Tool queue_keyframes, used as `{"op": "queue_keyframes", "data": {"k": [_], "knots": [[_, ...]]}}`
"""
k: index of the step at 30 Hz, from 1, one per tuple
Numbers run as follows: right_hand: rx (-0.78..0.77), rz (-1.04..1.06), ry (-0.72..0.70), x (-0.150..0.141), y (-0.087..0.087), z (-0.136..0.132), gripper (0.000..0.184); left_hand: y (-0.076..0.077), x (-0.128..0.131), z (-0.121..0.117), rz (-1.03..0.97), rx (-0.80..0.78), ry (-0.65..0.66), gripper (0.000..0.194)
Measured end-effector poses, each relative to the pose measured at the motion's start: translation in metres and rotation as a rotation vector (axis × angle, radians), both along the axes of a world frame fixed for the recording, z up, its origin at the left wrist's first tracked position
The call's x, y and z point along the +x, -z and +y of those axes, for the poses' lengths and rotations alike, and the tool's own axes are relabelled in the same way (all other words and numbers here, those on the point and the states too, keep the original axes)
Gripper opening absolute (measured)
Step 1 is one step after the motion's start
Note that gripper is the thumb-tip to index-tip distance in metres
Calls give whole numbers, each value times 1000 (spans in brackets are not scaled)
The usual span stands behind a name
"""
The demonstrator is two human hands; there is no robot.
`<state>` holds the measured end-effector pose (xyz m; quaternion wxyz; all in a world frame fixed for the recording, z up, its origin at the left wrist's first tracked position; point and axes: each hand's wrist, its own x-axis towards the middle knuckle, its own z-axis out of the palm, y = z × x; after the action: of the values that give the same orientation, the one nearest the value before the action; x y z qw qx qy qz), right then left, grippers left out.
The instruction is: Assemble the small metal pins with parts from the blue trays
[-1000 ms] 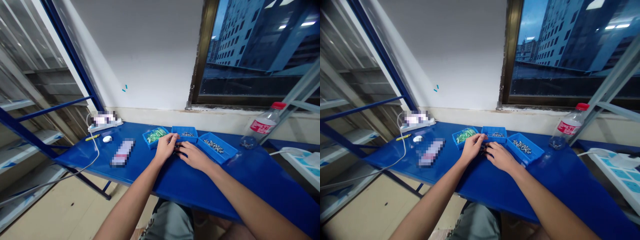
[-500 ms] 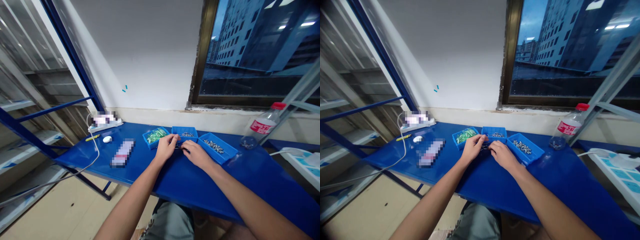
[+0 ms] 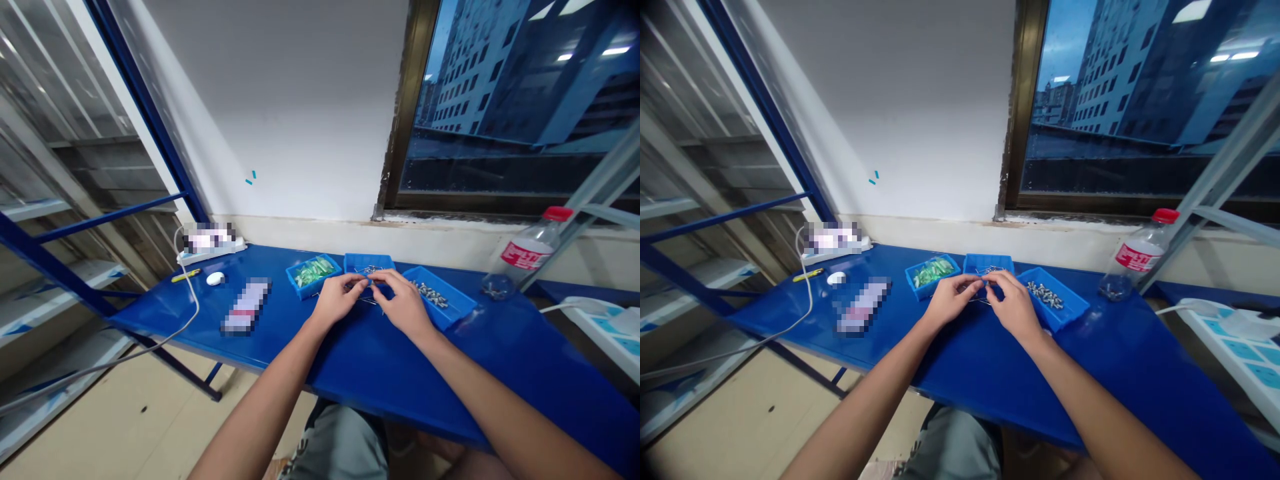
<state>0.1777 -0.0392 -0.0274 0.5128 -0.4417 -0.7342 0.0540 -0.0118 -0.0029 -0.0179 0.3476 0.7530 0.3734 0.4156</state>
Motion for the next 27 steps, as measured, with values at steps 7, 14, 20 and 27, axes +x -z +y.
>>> {"op": "queue_keyframes", "data": {"k": [7,14,20,27], "knots": [[44,-32,-43,-4,-1,-5,34,11,2,9,-296,-306,148,36],[43,-1,-100,-6,-1,-5,34,9,2,11,-446,-384,113,37],[-73,102,-84,-4,4,-2,20,12,3,14,-425,-337,79,35],[-243,271,-57,-2,10,1,15,12,3,13,-384,-267,80,23]]}}
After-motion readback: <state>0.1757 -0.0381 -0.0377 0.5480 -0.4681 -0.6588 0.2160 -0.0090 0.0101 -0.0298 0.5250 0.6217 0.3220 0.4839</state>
